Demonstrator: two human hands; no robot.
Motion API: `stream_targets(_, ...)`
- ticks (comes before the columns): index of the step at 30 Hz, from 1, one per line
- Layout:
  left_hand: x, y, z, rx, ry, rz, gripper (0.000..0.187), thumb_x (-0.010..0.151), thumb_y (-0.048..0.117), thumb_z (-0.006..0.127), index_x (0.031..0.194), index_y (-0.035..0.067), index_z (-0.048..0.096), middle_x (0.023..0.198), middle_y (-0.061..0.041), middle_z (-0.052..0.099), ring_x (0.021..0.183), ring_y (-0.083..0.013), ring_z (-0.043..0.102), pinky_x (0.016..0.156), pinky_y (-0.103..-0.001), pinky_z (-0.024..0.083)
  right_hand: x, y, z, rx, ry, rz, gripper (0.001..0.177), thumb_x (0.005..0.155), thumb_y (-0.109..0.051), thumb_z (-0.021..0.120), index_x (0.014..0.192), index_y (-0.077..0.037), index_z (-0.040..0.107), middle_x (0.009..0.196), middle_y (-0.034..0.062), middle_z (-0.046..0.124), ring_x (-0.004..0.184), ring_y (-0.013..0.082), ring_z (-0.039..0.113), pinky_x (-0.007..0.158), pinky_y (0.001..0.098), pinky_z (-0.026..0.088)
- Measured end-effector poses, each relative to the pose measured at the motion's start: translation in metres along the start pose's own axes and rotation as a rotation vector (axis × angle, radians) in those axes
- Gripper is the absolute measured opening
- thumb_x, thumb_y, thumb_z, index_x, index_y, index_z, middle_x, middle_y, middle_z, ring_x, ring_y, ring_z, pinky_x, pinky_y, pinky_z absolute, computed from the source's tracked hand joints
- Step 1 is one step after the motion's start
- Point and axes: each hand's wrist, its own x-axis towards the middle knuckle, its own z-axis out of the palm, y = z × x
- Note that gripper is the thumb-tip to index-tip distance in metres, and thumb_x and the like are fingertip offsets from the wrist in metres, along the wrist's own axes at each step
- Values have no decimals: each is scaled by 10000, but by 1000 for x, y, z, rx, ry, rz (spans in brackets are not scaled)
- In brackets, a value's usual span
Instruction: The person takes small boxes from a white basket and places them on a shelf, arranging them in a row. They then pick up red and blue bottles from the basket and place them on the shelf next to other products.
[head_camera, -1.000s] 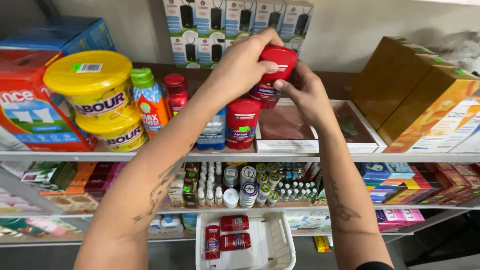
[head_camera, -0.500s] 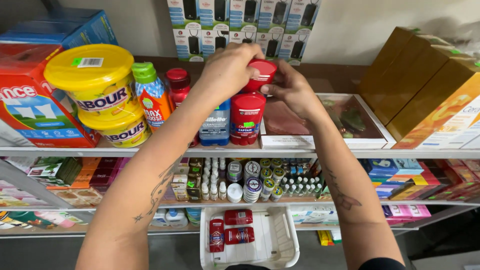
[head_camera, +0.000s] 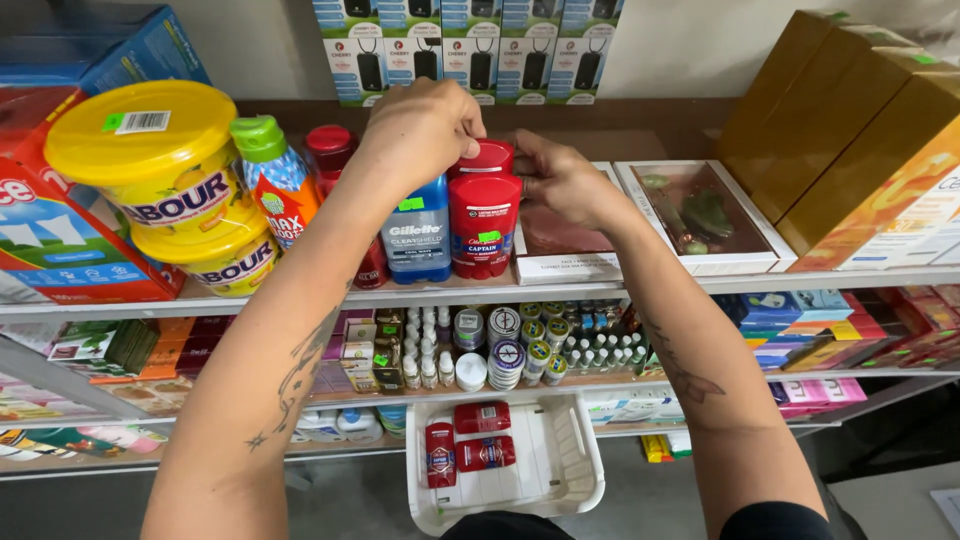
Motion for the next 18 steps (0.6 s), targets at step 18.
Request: stream_targets(18, -2, -12, 4, -30, 32, 77, 100, 833, 166, 780, 916, 122, 813, 921, -118, 770, 887, -280, 725, 800, -437, 545, -7, -13, 4, -94, 20, 91, 428, 920, 19, 640, 1333, -21, 536, 1218, 85, 707, 1117, 117, 639, 954, 296, 544)
